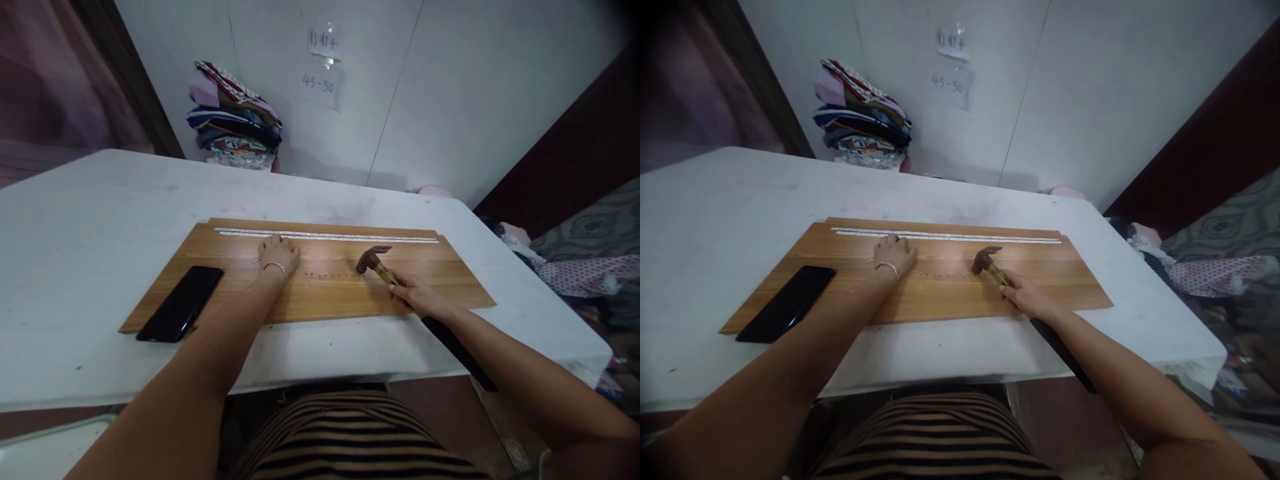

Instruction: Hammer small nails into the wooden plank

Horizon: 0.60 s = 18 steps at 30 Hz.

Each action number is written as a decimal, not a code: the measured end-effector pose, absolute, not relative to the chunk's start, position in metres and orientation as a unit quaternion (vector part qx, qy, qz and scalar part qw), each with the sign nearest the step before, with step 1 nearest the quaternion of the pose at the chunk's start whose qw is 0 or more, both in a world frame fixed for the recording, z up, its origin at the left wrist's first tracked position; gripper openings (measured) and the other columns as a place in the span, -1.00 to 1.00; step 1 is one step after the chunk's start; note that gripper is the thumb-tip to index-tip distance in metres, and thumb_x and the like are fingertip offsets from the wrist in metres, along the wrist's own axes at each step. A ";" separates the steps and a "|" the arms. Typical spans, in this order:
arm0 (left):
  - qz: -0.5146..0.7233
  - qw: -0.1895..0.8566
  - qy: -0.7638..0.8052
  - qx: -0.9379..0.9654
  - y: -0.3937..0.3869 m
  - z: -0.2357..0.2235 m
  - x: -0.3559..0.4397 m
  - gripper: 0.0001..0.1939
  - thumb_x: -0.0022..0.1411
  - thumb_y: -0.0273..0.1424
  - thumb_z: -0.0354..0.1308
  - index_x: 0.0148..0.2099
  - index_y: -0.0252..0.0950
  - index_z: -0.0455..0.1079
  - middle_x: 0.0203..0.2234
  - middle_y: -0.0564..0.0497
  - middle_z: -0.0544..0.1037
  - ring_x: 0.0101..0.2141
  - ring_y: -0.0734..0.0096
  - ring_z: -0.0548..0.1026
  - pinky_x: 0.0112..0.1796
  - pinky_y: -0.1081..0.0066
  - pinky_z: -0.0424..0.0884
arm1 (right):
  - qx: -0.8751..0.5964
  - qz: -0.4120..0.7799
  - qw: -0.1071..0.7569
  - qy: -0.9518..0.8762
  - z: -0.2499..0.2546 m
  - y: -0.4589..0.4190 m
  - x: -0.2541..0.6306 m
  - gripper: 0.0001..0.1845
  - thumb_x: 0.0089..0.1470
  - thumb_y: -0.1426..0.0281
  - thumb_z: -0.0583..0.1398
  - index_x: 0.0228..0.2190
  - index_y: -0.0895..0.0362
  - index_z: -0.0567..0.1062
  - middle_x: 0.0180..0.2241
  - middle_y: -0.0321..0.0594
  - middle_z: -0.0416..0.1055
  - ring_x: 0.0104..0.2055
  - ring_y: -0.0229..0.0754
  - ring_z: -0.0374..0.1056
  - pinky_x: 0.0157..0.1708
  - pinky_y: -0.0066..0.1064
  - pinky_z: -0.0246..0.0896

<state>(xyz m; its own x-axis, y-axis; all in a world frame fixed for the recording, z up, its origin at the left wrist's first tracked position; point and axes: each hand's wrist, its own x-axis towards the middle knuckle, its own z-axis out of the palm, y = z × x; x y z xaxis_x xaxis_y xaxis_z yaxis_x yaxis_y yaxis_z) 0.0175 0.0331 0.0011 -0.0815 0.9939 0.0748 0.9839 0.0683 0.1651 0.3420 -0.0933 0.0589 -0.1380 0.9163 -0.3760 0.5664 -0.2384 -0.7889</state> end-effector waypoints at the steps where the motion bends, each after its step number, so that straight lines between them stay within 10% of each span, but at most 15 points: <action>1: 0.085 0.030 0.730 0.678 0.033 0.001 0.018 -0.50 0.37 -0.21 -0.12 0.11 -0.31 0.50 0.13 -0.31 0.44 0.16 -0.07 0.33 0.11 0.08 0.24 | -0.630 0.470 0.185 -0.590 0.059 -0.093 0.342 -0.57 0.20 0.38 0.13 0.10 0.12 0.40 -0.42 -0.31 0.37 -0.61 -0.36 0.15 -0.62 -0.47 0.05; 18: 0.085 0.030 0.729 0.679 0.031 0.005 0.019 -0.48 0.37 -0.21 -0.14 0.14 -0.32 0.49 0.15 -0.31 0.44 0.17 -0.08 0.32 0.11 0.05 0.23 | -0.625 0.477 0.189 -0.588 0.057 -0.094 0.343 -0.52 0.16 0.33 0.18 0.12 0.10 0.41 -0.43 -0.32 0.38 -0.62 -0.36 0.12 -0.64 -0.47 0.01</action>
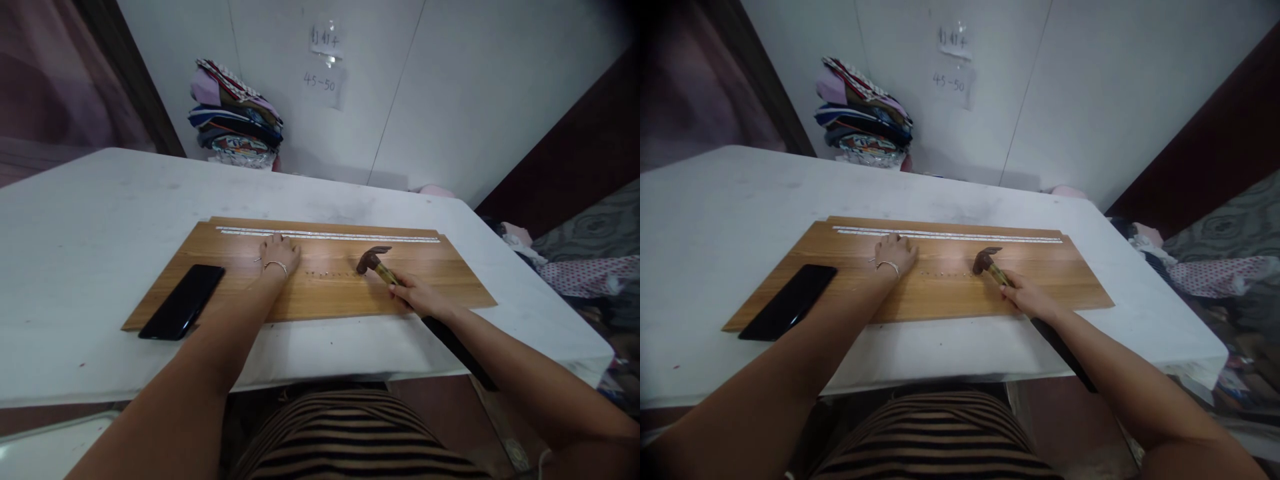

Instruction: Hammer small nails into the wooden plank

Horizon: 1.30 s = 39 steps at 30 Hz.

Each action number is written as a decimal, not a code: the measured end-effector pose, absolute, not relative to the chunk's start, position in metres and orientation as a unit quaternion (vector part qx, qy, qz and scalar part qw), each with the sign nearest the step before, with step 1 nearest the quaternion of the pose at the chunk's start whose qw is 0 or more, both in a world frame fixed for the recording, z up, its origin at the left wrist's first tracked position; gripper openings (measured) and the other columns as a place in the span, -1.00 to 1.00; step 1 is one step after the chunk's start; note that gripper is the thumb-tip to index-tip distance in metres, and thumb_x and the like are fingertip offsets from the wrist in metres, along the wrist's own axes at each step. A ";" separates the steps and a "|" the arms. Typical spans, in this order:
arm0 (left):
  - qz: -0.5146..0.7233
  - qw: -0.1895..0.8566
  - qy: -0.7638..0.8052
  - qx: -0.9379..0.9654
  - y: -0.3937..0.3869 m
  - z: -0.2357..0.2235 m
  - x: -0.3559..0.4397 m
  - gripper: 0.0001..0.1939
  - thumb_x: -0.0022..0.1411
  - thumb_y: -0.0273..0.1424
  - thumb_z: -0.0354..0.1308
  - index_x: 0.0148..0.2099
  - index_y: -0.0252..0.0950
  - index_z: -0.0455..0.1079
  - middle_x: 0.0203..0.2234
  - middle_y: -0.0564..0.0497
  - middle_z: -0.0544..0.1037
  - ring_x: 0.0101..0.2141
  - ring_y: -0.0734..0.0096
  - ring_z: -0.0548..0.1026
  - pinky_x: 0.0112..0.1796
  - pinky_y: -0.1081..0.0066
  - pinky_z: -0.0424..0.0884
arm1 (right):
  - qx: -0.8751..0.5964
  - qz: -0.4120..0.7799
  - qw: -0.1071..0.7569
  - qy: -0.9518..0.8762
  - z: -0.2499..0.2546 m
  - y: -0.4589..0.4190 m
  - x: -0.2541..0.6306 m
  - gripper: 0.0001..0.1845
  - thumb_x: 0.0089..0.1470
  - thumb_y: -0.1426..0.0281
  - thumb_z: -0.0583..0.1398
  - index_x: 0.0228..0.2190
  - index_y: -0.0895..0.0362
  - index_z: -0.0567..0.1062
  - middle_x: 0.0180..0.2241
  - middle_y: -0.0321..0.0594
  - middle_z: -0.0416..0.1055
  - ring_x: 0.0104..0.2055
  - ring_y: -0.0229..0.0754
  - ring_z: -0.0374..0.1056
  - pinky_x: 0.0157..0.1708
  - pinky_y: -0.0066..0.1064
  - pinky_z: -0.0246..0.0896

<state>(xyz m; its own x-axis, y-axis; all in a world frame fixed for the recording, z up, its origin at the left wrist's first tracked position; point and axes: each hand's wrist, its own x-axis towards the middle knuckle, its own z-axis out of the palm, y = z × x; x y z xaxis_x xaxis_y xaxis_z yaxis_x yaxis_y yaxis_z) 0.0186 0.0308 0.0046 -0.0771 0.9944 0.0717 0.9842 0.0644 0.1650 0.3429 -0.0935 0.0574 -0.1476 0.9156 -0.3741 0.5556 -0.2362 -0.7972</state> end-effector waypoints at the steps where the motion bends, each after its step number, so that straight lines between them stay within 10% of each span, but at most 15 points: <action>1: 0.085 0.030 0.729 0.678 0.031 0.005 0.019 -0.48 0.37 -0.21 -0.14 0.14 -0.31 0.49 0.15 -0.31 0.44 0.17 -0.08 0.32 0.11 0.05 0.23 | -0.625 0.478 0.188 -0.588 0.057 -0.094 0.342 -0.48 0.16 0.34 0.18 0.15 0.09 0.40 -0.43 -0.32 0.37 -0.62 -0.37 0.11 -0.64 -0.47 0.01; 39: 0.084 0.030 0.731 0.677 0.032 0.003 0.019 -0.49 0.37 -0.21 -0.14 0.14 -0.29 0.50 0.16 -0.29 0.44 0.18 -0.08 0.32 0.11 0.05 0.23 | -0.629 0.473 0.194 -0.586 0.055 -0.092 0.343 -0.64 0.16 0.31 0.18 0.00 0.09 0.44 -0.48 -0.33 0.35 -0.60 -0.34 0.15 -0.63 -0.48 0.01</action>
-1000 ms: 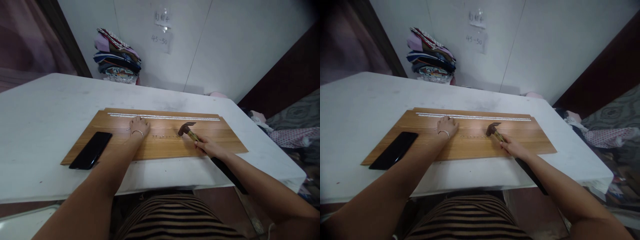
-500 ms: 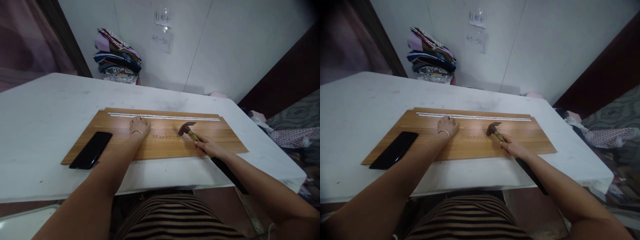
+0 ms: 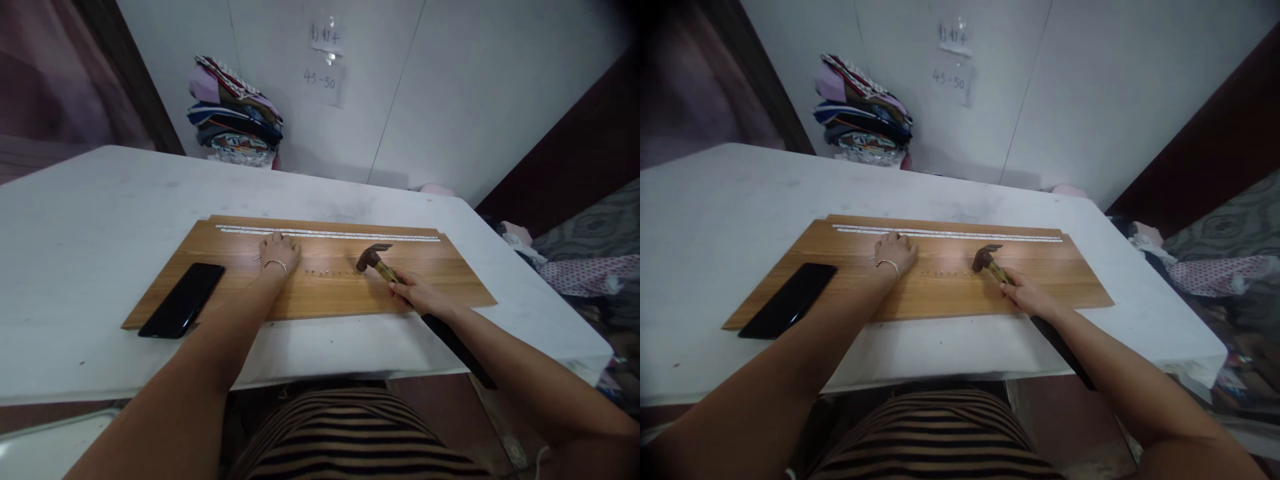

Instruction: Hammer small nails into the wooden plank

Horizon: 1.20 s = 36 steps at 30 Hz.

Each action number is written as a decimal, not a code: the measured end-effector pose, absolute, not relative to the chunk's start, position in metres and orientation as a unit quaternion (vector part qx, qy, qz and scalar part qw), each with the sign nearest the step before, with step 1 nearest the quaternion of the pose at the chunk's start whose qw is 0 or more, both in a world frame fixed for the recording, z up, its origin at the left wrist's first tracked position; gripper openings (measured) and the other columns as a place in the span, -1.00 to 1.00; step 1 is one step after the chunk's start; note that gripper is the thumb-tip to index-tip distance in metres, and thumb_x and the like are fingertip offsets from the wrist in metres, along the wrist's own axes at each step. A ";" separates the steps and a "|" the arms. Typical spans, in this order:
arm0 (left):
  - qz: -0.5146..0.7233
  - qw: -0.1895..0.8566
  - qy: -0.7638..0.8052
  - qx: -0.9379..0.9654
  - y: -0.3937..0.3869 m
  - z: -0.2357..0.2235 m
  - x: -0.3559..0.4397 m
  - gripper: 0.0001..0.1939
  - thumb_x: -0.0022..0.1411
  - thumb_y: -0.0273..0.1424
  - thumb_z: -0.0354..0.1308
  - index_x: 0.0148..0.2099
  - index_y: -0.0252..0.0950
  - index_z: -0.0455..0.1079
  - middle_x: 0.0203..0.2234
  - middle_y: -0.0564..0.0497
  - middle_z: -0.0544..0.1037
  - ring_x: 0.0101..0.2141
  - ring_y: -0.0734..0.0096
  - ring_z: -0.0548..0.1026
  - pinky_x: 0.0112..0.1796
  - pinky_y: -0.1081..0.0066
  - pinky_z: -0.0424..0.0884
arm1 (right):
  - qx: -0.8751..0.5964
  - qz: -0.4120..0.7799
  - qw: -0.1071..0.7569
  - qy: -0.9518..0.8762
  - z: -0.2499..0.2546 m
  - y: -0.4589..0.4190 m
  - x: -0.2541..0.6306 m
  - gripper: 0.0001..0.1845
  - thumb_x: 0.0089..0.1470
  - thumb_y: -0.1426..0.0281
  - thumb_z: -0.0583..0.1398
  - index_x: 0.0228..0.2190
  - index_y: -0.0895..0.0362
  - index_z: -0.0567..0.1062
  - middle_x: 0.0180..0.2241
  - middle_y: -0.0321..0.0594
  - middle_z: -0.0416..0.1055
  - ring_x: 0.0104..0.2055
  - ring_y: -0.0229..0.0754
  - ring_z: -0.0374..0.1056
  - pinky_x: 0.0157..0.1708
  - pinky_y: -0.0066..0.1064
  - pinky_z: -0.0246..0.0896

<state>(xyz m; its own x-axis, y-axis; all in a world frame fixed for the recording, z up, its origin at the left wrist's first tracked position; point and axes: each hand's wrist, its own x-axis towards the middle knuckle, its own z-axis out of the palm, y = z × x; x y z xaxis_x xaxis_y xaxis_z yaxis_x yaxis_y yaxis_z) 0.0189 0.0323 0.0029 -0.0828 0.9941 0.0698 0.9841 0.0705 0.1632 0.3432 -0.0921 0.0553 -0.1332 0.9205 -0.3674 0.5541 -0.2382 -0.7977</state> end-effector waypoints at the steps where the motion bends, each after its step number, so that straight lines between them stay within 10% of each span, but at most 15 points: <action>1: 0.085 0.030 0.731 0.676 0.033 0.002 0.019 -0.49 0.37 -0.21 -0.14 0.14 -0.29 0.50 0.16 -0.29 0.44 0.18 -0.08 0.33 0.11 0.05 0.23 | -0.629 0.471 0.191 -0.588 0.056 -0.092 0.343 -0.64 0.16 0.31 0.18 -0.01 0.09 0.44 -0.48 -0.33 0.35 -0.60 -0.34 0.15 -0.63 -0.48 0.01; 36: 0.080 0.019 0.730 0.679 0.033 0.002 0.019 -0.49 0.37 -0.22 -0.12 0.13 -0.33 0.50 0.14 -0.31 0.45 0.16 -0.09 0.33 0.10 0.05 0.25 | -0.634 0.486 0.186 -0.573 0.058 -0.094 0.342 -0.50 0.17 0.37 0.17 0.15 0.10 0.39 -0.44 -0.32 0.35 -0.60 -0.35 0.14 -0.63 -0.47 0.02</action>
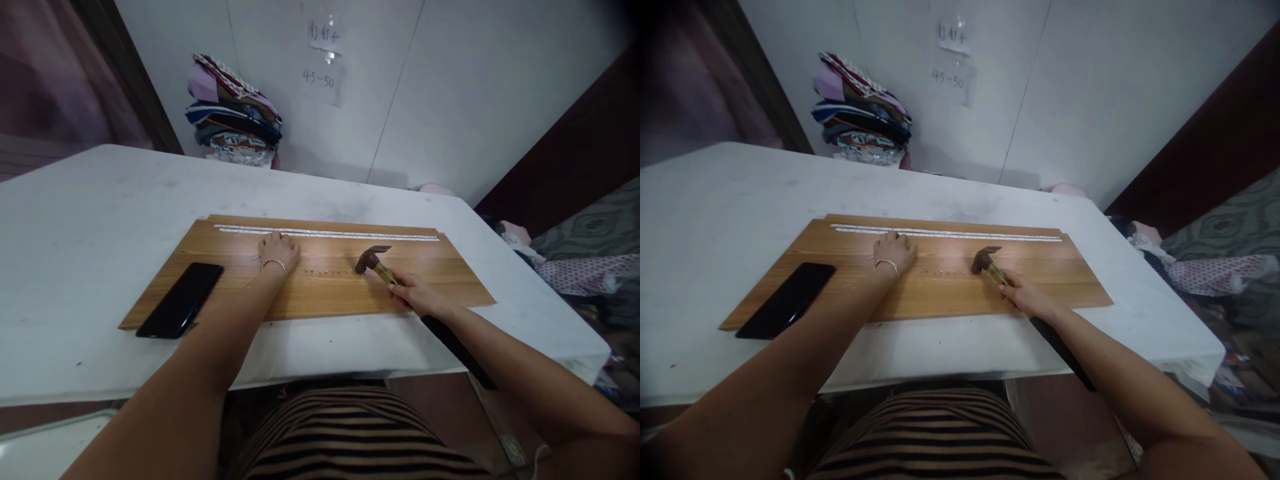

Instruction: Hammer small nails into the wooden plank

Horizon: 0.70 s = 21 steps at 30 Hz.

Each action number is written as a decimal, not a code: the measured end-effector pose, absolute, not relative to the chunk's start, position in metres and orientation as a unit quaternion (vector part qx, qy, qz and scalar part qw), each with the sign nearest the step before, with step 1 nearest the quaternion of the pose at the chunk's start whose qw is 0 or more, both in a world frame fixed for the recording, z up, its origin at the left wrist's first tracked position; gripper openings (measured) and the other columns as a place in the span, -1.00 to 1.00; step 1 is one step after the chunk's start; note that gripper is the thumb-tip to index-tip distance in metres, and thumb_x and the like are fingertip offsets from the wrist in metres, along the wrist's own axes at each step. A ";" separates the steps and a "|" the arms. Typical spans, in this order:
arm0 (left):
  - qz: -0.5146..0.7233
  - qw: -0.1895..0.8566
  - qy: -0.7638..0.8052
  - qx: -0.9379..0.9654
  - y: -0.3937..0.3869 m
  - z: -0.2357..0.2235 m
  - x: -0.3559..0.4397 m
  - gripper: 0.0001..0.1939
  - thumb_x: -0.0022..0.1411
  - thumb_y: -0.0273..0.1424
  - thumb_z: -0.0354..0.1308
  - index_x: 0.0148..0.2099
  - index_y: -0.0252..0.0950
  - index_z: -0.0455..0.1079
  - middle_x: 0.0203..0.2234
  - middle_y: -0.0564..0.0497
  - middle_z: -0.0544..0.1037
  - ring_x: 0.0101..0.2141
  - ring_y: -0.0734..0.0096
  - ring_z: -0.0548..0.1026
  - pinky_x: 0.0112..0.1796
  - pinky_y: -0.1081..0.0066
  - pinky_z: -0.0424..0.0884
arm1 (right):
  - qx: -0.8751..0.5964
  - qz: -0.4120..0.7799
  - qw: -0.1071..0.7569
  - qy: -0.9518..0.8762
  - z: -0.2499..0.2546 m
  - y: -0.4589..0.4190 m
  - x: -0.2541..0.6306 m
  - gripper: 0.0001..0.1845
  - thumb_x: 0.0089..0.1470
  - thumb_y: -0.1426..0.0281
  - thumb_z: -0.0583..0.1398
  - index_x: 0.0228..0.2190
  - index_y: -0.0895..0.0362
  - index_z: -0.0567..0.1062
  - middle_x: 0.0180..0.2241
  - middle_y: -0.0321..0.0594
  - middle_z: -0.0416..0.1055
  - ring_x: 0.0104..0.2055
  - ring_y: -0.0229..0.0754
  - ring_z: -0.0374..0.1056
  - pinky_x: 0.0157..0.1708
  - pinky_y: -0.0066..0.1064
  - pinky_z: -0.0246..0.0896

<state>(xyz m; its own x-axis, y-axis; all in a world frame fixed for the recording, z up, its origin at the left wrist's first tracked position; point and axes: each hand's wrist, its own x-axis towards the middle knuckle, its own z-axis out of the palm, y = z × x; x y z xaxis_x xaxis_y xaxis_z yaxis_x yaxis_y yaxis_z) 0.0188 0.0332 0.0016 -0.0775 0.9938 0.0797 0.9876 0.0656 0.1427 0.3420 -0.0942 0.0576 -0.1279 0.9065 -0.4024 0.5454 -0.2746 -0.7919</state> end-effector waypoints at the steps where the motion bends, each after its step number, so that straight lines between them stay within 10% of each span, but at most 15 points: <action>1: 0.080 0.018 0.729 0.679 0.033 0.002 0.019 -0.49 0.36 -0.22 -0.12 0.13 -0.34 0.50 0.14 -0.31 0.45 0.16 -0.10 0.33 0.10 0.05 0.25 | -0.633 0.484 0.186 -0.575 0.058 -0.094 0.342 -0.50 0.17 0.37 0.17 0.15 0.10 0.39 -0.44 -0.32 0.35 -0.60 -0.35 0.14 -0.63 -0.47 0.02; 21: 0.076 0.020 0.731 0.678 0.035 0.000 0.018 -0.47 0.37 -0.20 -0.13 0.14 -0.36 0.49 0.14 -0.32 0.44 0.17 -0.08 0.33 0.11 0.07 0.25 | -0.625 0.483 0.194 -0.582 0.054 -0.091 0.347 -0.66 0.17 0.35 0.16 -0.01 0.11 0.43 -0.46 -0.32 0.34 -0.60 -0.34 0.15 -0.64 -0.46 0.04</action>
